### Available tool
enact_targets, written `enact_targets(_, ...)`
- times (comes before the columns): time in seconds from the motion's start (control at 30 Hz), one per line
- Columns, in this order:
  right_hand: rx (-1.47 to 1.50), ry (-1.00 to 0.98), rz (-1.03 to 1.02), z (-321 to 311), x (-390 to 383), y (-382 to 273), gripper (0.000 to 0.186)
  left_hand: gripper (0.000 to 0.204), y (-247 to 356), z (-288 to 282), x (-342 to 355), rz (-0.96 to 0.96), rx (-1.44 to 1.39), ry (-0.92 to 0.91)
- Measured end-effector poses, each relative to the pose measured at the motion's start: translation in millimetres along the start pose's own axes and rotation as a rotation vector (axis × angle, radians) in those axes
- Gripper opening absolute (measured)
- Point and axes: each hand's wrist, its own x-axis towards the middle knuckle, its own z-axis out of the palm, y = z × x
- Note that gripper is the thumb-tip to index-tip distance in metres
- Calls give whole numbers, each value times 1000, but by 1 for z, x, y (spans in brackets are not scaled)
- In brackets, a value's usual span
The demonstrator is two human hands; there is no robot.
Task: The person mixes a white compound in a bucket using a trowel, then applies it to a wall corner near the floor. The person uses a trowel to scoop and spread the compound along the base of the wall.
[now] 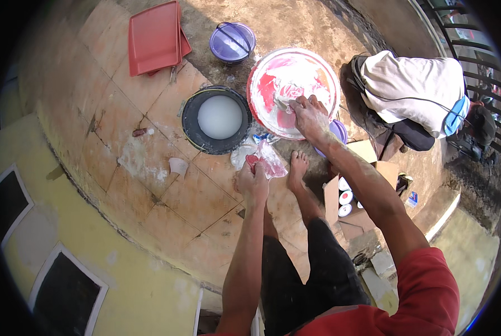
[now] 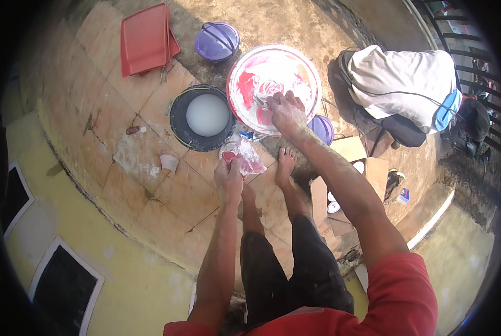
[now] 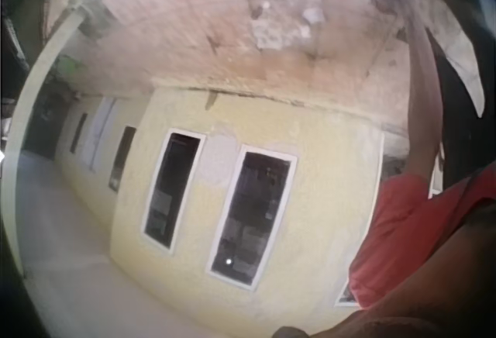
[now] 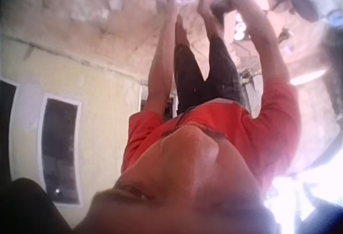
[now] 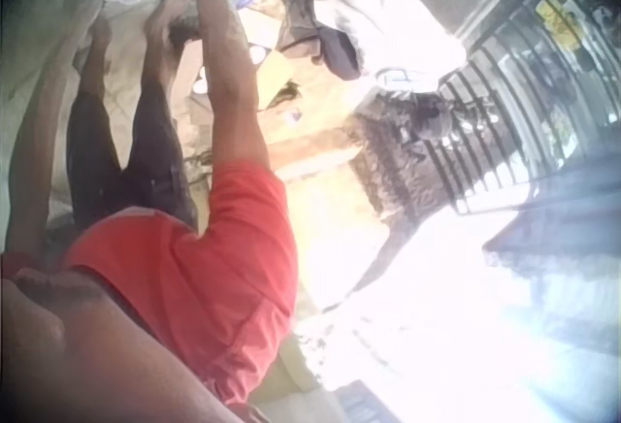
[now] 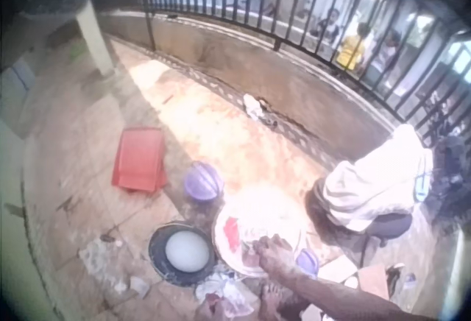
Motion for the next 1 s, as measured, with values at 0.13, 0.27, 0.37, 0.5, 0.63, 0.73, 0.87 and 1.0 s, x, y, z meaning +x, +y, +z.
enact_targets(0.13, -66, 111, 34, -8, 27, 4, 33, 25, 8, 2, 4, -20, -25, -32)
enact_targets(0.27, -53, 43, -63, 5, 10, 1, 36, 24, 11, 2, 3, 103, 67, 29)
enact_targets(0.37, 85, -67, 56, -17, 6, 11, 40, 24, 27, -7, 2, 58, 98, 6)
enact_targets(0.5, -32, 57, 204, -29, 39, 57, 42, 23, 19, 1, 10, 59, 105, 37)
enact_targets(0.63, 17, 9, 25, -9, 16, 31, 30, 23, 22, 2, 13, -2, 54, 14)
enact_targets(0.73, 179, -9, 163, -24, 9, 25, 26, 23, 20, -12, 13, 20, 63, 32)
enact_targets(0.87, 446, 56, 714, -38, 9, 65, 19, 21, 8, -22, 24, 56, 15, 46)
enact_targets(1.0, 1104, -24, 1080, -10, -12, 117, 17, 19, 12, -29, 31, 8, 9, 32)
